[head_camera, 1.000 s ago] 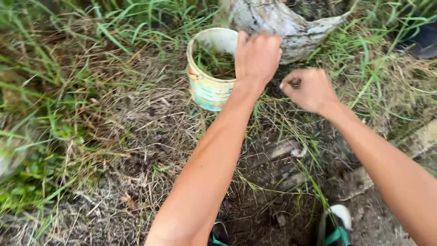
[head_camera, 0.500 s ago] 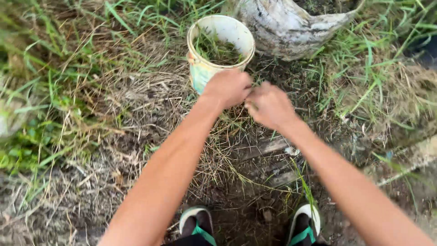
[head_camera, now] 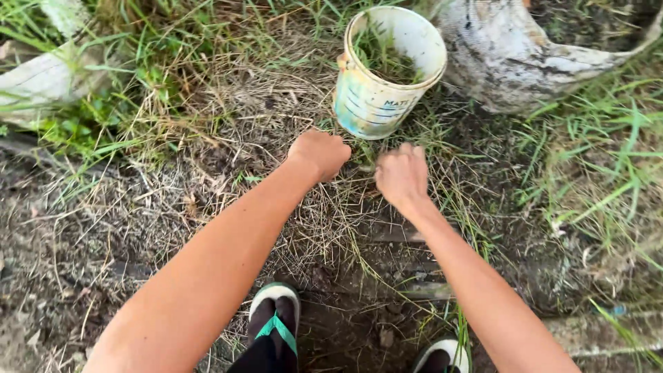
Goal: Pulling weeds and grass from the ground and around plants, and putting them into a small bucket.
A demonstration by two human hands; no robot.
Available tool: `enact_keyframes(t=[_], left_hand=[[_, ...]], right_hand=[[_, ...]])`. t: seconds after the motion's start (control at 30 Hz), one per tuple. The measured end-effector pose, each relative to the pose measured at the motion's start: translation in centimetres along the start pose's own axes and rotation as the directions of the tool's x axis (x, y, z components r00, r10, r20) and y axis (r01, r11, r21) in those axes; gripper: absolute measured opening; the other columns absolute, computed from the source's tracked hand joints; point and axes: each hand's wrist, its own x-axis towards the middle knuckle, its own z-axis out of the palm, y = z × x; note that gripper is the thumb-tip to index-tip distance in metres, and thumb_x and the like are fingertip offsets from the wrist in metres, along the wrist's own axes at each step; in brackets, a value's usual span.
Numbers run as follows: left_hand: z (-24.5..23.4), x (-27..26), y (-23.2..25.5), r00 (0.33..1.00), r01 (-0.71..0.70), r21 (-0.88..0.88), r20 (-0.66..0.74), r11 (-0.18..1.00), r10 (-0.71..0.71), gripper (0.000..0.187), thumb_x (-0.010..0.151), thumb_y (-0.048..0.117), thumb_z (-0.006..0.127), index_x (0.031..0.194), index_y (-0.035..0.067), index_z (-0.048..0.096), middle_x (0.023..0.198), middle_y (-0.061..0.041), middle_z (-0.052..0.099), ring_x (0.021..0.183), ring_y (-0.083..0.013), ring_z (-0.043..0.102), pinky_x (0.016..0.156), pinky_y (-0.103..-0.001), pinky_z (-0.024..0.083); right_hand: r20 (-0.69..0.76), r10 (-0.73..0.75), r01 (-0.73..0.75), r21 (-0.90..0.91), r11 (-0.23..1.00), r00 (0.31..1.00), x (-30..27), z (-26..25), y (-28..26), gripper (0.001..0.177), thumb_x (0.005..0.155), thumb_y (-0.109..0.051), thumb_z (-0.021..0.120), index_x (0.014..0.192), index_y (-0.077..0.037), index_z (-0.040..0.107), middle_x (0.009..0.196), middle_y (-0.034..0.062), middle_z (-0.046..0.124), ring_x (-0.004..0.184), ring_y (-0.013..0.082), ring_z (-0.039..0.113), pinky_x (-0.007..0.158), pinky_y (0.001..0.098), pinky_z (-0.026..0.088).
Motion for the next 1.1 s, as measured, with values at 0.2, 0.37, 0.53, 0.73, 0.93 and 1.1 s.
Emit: enact_keyframes(t=[0.2,0.37,0.53,0.73,0.93,1.1], left_hand=[[3.6,0.0,-1.4,0.994,0.104,0.005,0.044,0.995,-0.104,0.016,0.094,0.01,0.062,0.099,0.008,0.077,0.109,-0.01,0.077,0.101,-0.0283,0.076,0.092,-0.044,0.059],[2.6,-1.4,-0.7,0.992,0.104,-0.064,-0.065,0.992,-0.108,0.017,0.094,0.013,0.06,0.104,0.01,0.073,0.11,-0.012,0.075,0.1,-0.0319,0.073,0.086,-0.046,0.059],[3.2,-1.2,0.7,0.992,0.093,-0.109,0.091,0.99,-0.083,0.023,0.097,0.016,0.057,0.117,0.021,0.067,0.108,-0.011,0.076,0.099,-0.0323,0.073,0.085,-0.047,0.058],[5.0,0.3,0.7,0.995,0.072,0.002,0.067,0.997,-0.072,0.018,0.097,0.014,0.059,0.099,0.009,0.076,0.11,-0.01,0.077,0.101,-0.0297,0.075,0.085,-0.043,0.059],[5.6,1.4,0.1,0.991,0.063,-0.03,-0.121,0.998,-0.066,0.015,0.092,0.014,0.062,0.095,0.011,0.076,0.107,-0.011,0.075,0.1,-0.0301,0.073,0.082,-0.044,0.058],[4.3,1.3,-0.1,0.994,0.042,-0.029,-0.096,0.999,-0.045,0.015,0.093,0.013,0.062,0.097,0.012,0.076,0.107,-0.01,0.074,0.1,-0.0292,0.074,0.079,-0.043,0.06]], right_hand=[[-0.079,0.031,-0.025,0.076,0.997,0.996,0.7,-2.1,2.0,0.007,0.079,-0.01,0.074,0.08,-0.006,0.08,0.08,0.0153,0.076,0.084,0.0274,0.061,0.086,0.0447,0.044],[-0.124,-0.031,0.043,0.096,0.994,0.992,0.0,-0.6,1.5,0.009,0.077,-0.007,0.073,0.084,-0.004,0.078,0.088,0.0131,0.072,0.087,0.026,0.064,0.083,0.0431,0.044],[-0.103,-0.148,0.174,0.321,0.931,0.984,0.2,-1.4,-0.9,0.006,0.078,-0.006,0.072,0.078,-0.007,0.079,0.084,0.0108,0.068,0.086,0.0259,0.065,0.081,0.0425,0.042],[-0.198,-0.107,0.143,0.176,0.974,0.974,1.0,-0.3,-2.1,0.026,0.072,-0.023,0.087,0.087,-0.002,0.081,0.083,0.0157,0.067,0.084,0.0294,0.063,0.08,0.0419,0.042],[-0.265,-0.107,0.178,0.262,0.949,0.958,1.2,2.3,-1.6,0.017,0.079,-0.014,0.083,0.092,-0.004,0.081,0.086,0.0101,0.067,0.085,0.0243,0.063,0.081,0.0403,0.039],[-0.202,-0.066,0.118,0.256,0.96,0.977,1.4,1.1,-1.5,0.007,0.075,-0.01,0.079,0.081,-0.007,0.078,0.086,0.0093,0.063,0.083,0.0226,0.062,0.079,0.0402,0.039]])
